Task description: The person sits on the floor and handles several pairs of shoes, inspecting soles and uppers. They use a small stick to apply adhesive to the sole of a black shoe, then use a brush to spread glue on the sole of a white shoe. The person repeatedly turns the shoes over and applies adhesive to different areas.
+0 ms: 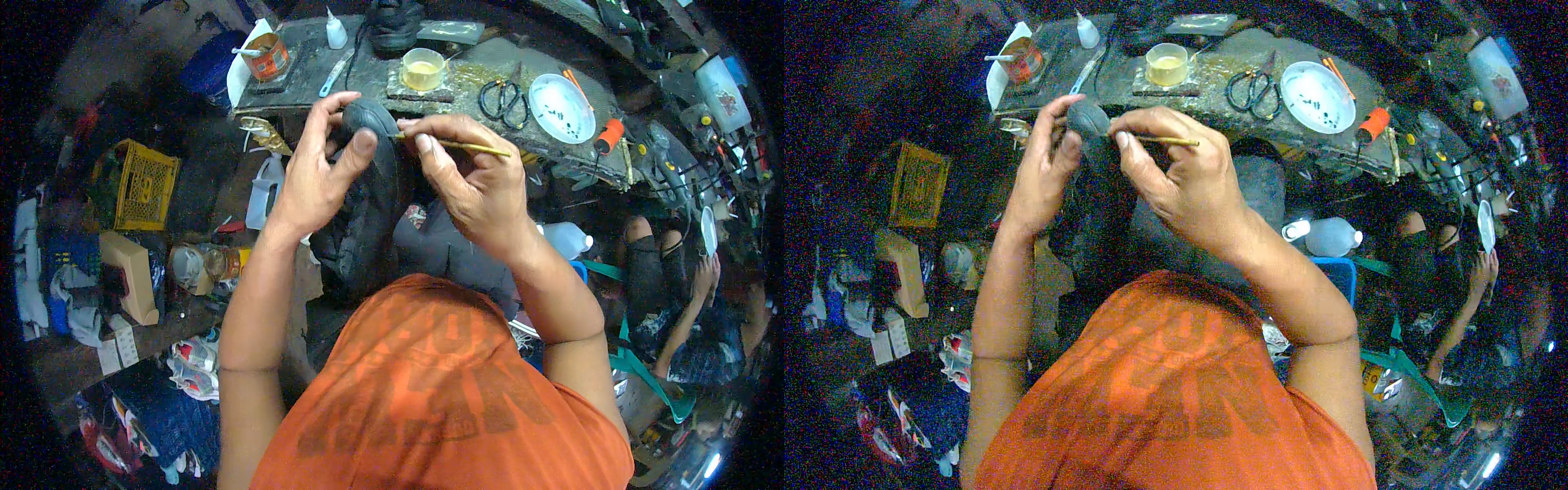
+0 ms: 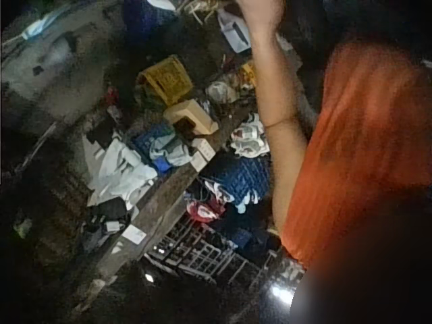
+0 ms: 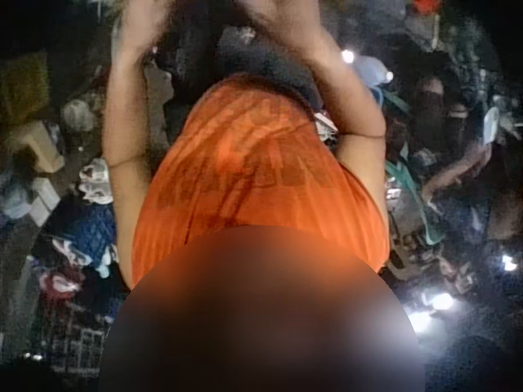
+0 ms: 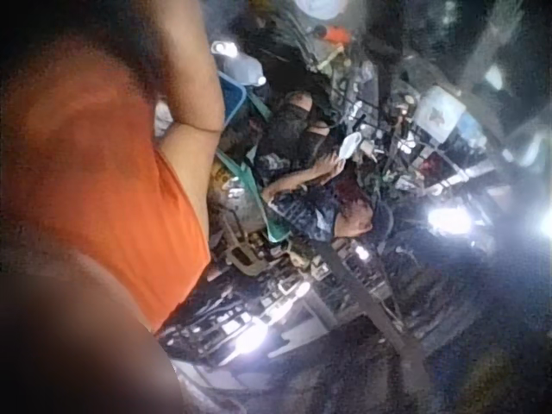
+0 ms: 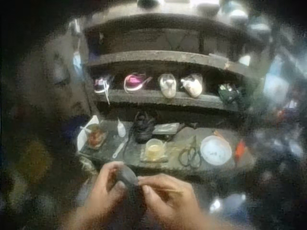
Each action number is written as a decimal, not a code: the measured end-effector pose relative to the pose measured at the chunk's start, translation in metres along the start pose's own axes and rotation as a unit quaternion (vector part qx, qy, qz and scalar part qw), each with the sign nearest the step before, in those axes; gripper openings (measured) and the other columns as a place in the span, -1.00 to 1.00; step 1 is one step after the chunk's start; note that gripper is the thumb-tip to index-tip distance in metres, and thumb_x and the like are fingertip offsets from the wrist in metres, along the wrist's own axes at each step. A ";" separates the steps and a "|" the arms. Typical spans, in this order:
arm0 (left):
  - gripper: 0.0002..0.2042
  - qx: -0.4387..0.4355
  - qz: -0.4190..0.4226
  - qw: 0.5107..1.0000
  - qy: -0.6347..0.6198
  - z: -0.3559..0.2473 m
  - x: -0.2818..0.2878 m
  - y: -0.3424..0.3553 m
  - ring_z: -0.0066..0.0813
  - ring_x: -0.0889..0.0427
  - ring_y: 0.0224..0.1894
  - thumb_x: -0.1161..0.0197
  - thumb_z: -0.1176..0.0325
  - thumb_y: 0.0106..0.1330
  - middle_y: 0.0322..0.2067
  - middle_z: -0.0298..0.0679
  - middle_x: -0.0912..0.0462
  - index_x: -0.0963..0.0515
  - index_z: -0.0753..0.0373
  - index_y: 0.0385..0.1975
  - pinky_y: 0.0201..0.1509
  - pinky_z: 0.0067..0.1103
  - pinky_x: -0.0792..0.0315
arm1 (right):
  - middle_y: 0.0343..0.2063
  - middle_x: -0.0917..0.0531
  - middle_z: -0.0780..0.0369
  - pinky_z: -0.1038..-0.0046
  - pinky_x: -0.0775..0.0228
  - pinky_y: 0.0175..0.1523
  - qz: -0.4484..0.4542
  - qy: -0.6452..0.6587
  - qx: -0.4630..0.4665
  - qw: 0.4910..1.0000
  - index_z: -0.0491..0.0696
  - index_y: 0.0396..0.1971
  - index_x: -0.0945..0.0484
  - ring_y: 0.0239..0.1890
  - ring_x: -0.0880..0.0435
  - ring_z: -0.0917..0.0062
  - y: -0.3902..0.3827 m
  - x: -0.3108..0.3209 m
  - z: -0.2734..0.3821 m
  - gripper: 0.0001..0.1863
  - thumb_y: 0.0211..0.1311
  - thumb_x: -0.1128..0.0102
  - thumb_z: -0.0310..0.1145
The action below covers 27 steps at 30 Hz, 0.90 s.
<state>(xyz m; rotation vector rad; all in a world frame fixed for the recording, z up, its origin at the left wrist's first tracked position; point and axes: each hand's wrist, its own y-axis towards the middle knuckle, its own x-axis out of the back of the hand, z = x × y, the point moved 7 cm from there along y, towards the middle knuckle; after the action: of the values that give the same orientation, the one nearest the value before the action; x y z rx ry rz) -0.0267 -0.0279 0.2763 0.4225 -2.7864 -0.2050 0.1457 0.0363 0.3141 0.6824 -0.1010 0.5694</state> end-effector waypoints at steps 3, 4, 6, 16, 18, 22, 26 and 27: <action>-0.30 0.049 -0.021 0.998 0.029 0.009 0.006 0.012 -0.40 -0.50 0.07 -0.35 -0.12 0.34 -0.01 -0.07 -0.53 -0.30 0.27 0.26 0.14 -0.47 -0.42 | -0.25 -0.74 0.20 0.55 -0.52 -0.06 0.026 -0.019 -0.009 0.999 -0.22 -0.14 -0.68 -0.21 -0.67 0.62 0.004 -0.008 -0.007 -0.83 0.41 -0.20 -0.48; -0.34 0.049 -0.029 0.998 0.033 0.009 0.008 0.016 -0.45 -0.54 -0.01 -0.36 -0.06 0.34 -0.08 -0.10 -0.57 -0.32 0.32 0.21 0.04 -0.52 -0.44 | -0.29 -0.73 0.22 0.56 -0.51 -0.11 0.013 -0.026 0.004 1.000 -0.21 -0.13 -0.69 -0.26 -0.66 0.63 0.007 -0.010 -0.009 -0.83 0.40 -0.21 -0.46; -0.35 0.113 -0.021 0.993 0.006 0.019 0.009 0.020 -0.48 -0.56 -0.07 -0.36 -0.04 0.34 -0.12 -0.12 -0.60 -0.32 0.33 0.21 0.01 -0.56 -0.45 | -0.30 -0.72 0.14 0.44 -0.56 -0.13 0.004 -0.007 0.003 1.000 -0.20 -0.18 -0.65 -0.27 -0.72 0.43 0.009 -0.013 -0.013 -0.86 0.33 -0.25 -0.48; -0.38 0.166 -0.053 0.981 -0.082 0.039 0.019 0.023 -0.54 -0.60 -0.11 -0.34 0.03 0.39 -0.14 -0.15 -0.66 -0.30 0.34 0.23 0.06 -0.61 -0.43 | -0.23 -0.72 0.06 0.36 -0.61 -0.07 0.029 -0.006 -0.005 1.000 -0.17 -0.14 -0.61 -0.21 -0.77 0.26 -0.015 -0.032 -0.035 -0.81 0.25 -0.29 -0.52; -0.36 0.168 -0.048 0.981 -0.086 0.042 0.020 0.022 -0.52 -0.60 -0.08 -0.32 0.00 0.39 -0.13 -0.13 -0.65 -0.30 0.35 0.24 0.08 -0.59 -0.43 | -0.21 -0.72 0.04 0.35 -0.61 -0.02 0.025 -0.022 0.028 0.999 -0.16 -0.14 -0.61 -0.17 -0.77 0.22 -0.020 -0.034 -0.031 -0.81 0.24 -0.29 -0.52; -0.29 0.161 -0.057 0.985 -0.029 0.045 0.025 0.021 -0.48 -0.59 -0.03 -0.28 -0.09 0.39 -0.13 -0.10 -0.65 -0.27 0.38 0.28 0.12 -0.55 -0.41 | -0.15 -0.73 0.06 0.35 -0.58 0.08 0.037 0.063 -0.098 0.992 -0.15 -0.17 -0.65 -0.06 -0.75 0.34 -0.036 -0.035 -0.038 -0.86 0.30 -0.25 -0.51; -0.32 0.171 -0.030 0.985 -0.024 0.043 0.030 0.017 -0.40 -0.58 0.04 -0.24 -0.13 0.41 0.02 -0.08 -0.58 -0.28 0.24 0.33 0.12 -0.46 -0.42 | -0.15 -0.76 0.14 0.45 -0.56 0.03 -0.044 0.158 -0.154 0.974 -0.16 -0.18 -0.67 -0.11 -0.73 0.48 -0.038 -0.022 -0.043 -0.85 0.41 -0.20 -0.42; -0.34 0.173 -0.018 0.984 -0.037 0.040 0.032 0.013 -0.38 -0.58 0.05 -0.23 -0.12 0.41 0.07 -0.09 -0.55 -0.28 0.19 0.34 0.10 -0.44 -0.44 | -0.16 -0.76 0.15 0.46 -0.55 0.01 -0.071 0.173 -0.157 0.970 -0.17 -0.18 -0.66 -0.12 -0.74 0.48 -0.036 -0.018 -0.044 -0.84 0.43 -0.19 -0.40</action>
<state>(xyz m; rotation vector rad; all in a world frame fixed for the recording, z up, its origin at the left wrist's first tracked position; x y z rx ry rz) -0.0721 -0.0217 0.2505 0.5560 -2.8932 0.2665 0.1455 0.0323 0.2549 0.2724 0.1807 0.5119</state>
